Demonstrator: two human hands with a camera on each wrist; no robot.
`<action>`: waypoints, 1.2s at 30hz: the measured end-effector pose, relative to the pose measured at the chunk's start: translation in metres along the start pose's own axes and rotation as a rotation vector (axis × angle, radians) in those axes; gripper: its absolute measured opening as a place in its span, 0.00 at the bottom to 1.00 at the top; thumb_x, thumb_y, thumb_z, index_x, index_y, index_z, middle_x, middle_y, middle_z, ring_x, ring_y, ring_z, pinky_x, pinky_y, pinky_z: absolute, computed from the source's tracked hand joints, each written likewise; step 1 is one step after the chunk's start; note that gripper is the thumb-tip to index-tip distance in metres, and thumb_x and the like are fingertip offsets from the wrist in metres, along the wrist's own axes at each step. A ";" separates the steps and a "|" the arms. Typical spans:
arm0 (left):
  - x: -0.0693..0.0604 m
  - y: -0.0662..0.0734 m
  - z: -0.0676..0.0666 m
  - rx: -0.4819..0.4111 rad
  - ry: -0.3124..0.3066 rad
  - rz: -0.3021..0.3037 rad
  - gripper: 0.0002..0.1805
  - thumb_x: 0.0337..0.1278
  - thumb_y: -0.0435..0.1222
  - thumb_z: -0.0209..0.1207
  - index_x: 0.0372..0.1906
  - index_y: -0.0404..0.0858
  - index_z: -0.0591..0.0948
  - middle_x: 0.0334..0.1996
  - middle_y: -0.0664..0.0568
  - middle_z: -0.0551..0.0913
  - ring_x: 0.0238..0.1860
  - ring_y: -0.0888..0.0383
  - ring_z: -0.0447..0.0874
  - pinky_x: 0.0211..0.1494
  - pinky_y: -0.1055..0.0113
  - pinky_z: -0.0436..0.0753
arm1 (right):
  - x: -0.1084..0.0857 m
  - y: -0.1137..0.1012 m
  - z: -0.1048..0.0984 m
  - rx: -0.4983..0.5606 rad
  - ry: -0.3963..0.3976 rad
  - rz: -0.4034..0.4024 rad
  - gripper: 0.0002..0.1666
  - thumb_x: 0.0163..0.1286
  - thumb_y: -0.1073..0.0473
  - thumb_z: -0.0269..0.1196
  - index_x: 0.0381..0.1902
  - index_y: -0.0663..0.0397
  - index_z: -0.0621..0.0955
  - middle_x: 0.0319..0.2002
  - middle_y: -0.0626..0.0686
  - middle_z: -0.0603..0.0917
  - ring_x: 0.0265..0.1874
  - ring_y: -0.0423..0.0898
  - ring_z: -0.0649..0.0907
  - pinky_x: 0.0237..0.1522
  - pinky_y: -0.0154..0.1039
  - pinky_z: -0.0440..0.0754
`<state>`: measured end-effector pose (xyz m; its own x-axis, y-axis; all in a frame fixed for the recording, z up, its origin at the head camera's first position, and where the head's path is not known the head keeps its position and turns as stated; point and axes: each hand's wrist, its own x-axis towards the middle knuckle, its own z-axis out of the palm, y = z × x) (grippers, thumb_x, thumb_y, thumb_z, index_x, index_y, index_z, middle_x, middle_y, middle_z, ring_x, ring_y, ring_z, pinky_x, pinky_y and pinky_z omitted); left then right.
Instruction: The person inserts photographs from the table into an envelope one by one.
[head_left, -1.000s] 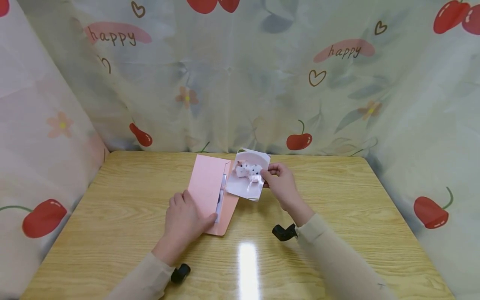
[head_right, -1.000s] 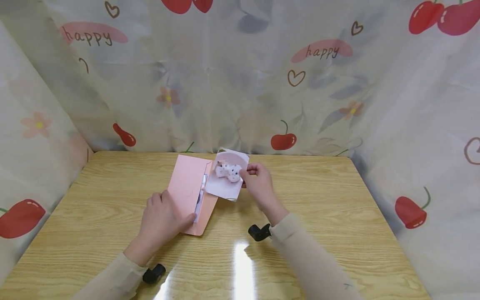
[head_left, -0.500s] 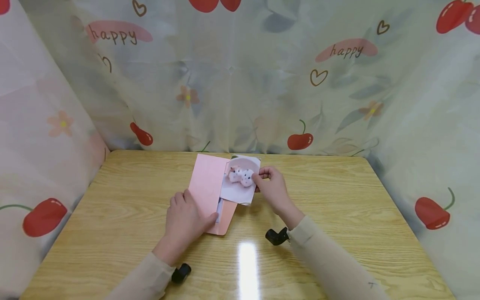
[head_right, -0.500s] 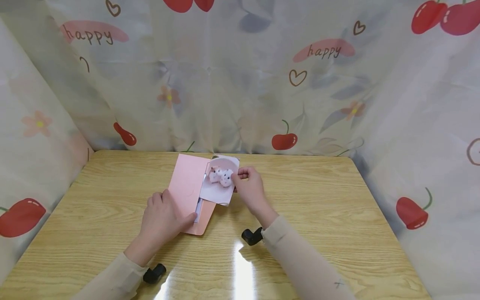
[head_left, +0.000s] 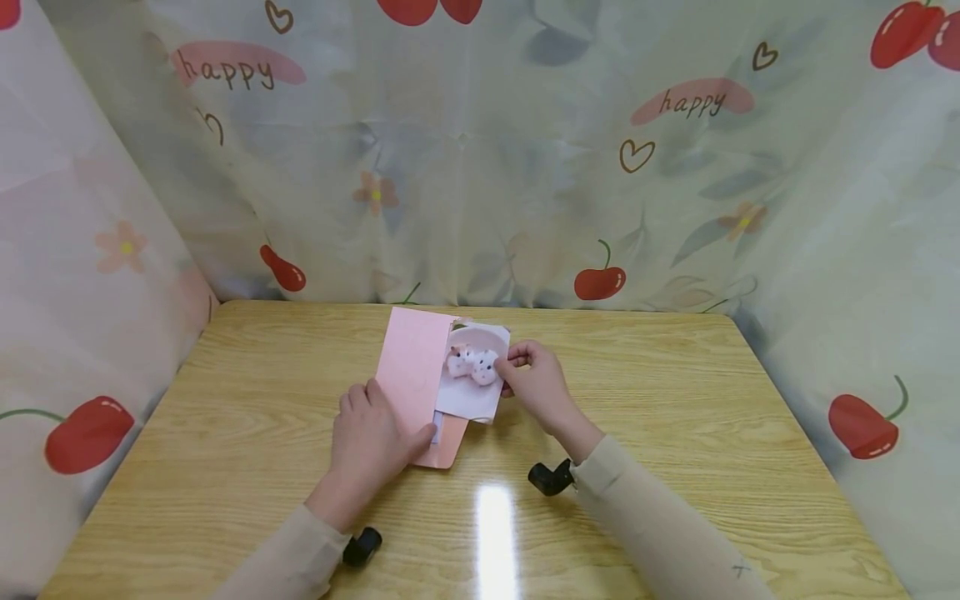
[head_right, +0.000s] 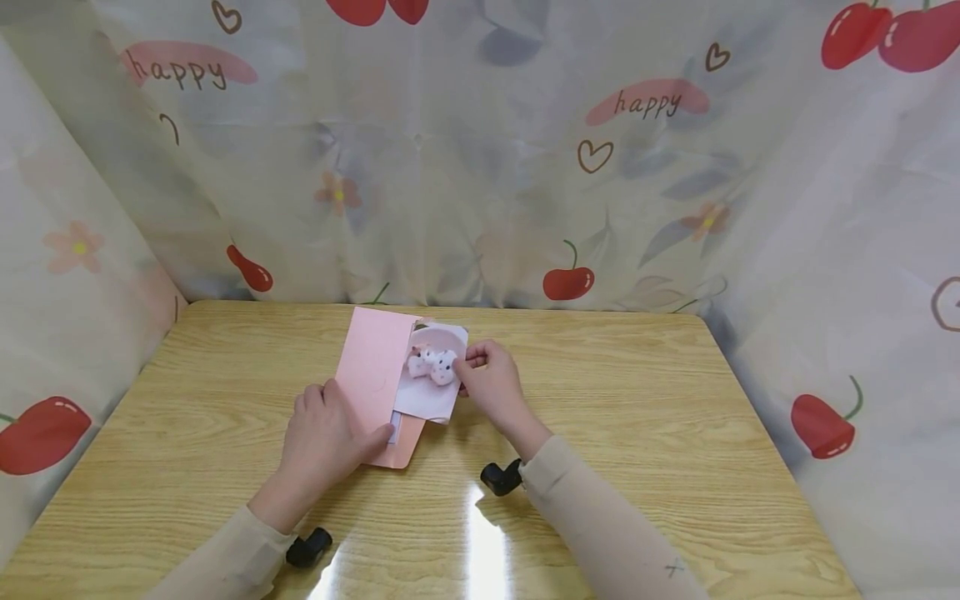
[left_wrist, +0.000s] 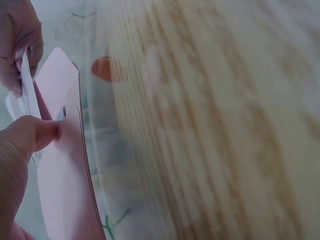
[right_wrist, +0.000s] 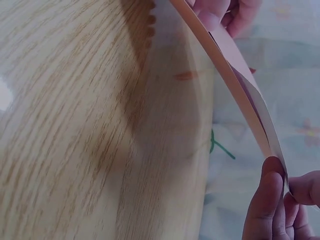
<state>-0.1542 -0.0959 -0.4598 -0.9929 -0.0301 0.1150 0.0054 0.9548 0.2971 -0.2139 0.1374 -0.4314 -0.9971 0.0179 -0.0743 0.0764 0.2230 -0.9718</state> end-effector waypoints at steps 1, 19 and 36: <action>0.000 0.000 0.000 -0.001 0.004 0.001 0.61 0.36 0.68 0.63 0.59 0.19 0.62 0.48 0.29 0.67 0.48 0.37 0.67 0.46 0.47 0.74 | 0.000 0.001 0.000 -0.007 -0.005 -0.002 0.11 0.65 0.62 0.64 0.41 0.62 0.75 0.35 0.59 0.77 0.25 0.53 0.83 0.35 0.52 0.83; 0.001 0.000 0.001 -0.010 0.013 -0.007 0.60 0.35 0.68 0.64 0.59 0.19 0.62 0.47 0.30 0.68 0.46 0.39 0.68 0.44 0.48 0.75 | -0.005 0.000 -0.002 -0.102 -0.090 0.003 0.10 0.66 0.62 0.64 0.40 0.61 0.75 0.37 0.59 0.75 0.26 0.54 0.83 0.36 0.54 0.83; 0.002 0.000 0.003 -0.008 0.002 -0.005 0.61 0.36 0.69 0.62 0.59 0.19 0.62 0.47 0.30 0.67 0.45 0.39 0.68 0.44 0.48 0.75 | -0.012 0.005 0.007 -0.099 -0.134 -0.024 0.09 0.66 0.64 0.64 0.40 0.62 0.75 0.36 0.59 0.75 0.25 0.50 0.82 0.35 0.52 0.83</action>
<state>-0.1566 -0.0947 -0.4620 -0.9927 -0.0357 0.1153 0.0012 0.9524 0.3049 -0.2020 0.1317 -0.4368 -0.9893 -0.1171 -0.0871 0.0458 0.3172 -0.9473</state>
